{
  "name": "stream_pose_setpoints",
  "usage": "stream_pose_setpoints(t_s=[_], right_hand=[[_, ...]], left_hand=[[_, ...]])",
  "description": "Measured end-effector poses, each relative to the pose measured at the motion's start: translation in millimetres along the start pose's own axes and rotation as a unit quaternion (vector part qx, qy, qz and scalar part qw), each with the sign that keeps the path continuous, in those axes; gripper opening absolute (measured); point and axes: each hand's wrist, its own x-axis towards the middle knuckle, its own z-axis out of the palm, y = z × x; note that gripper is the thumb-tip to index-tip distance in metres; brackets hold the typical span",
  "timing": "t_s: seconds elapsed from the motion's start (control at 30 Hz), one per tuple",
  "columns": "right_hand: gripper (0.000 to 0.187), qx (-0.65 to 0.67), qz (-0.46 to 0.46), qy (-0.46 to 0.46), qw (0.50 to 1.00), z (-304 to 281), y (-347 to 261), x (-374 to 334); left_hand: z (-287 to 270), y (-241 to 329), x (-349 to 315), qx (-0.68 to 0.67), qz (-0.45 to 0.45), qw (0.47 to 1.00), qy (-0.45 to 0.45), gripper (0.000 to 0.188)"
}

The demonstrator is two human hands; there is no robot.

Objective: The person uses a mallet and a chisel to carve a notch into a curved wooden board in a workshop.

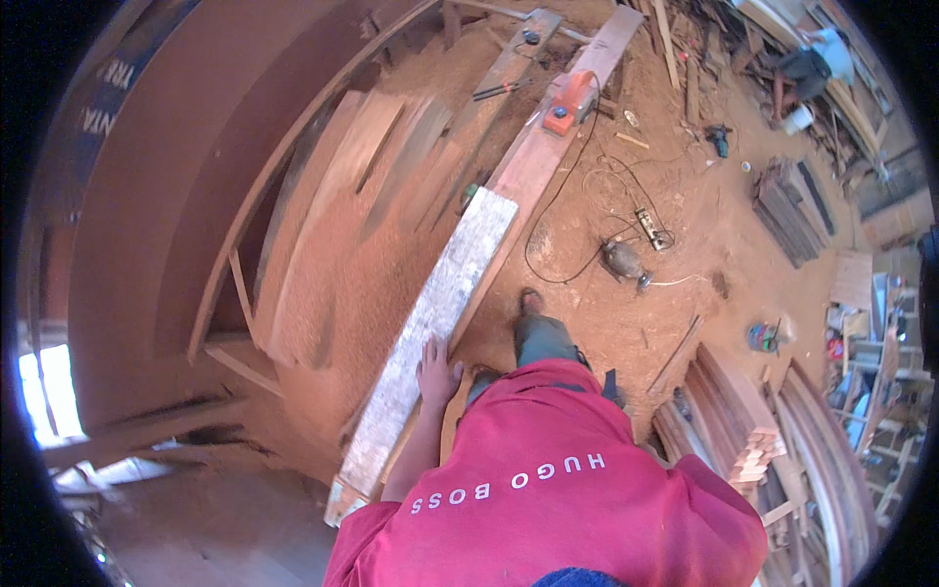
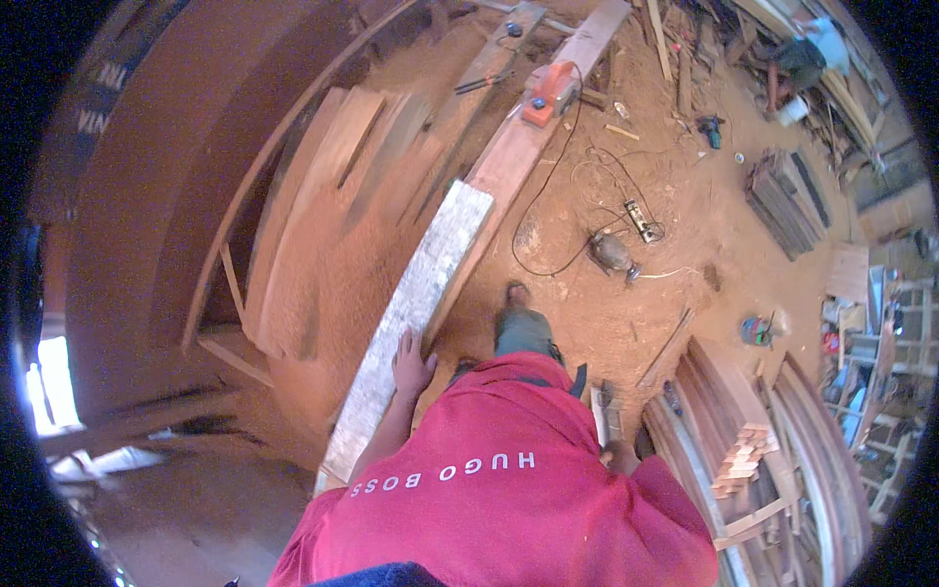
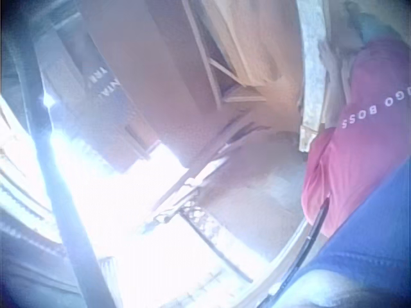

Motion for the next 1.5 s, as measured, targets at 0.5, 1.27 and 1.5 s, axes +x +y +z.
stream_pose_setpoints(t_s=[0.5, 1.27, 1.5], right_hand=[[0.038, 0.223, 0.017, 0.168, 0.960, -308, -42, 165], [0.072, 0.266, -0.244, 0.370, 0.856, -1023, -268, 213], [0.074, 0.062, -0.258, 0.352, 0.898, -1191, -362, 302]], left_hand=[[7, 75, 189, -0.100, -0.289, 0.920, 0.245, 0.031], [-62, 507, 833, -0.314, 0.193, 0.927, 0.062, 0.027], [131, 462, 1053, -0.150, -0.062, 0.985, -0.060, 0.036]])
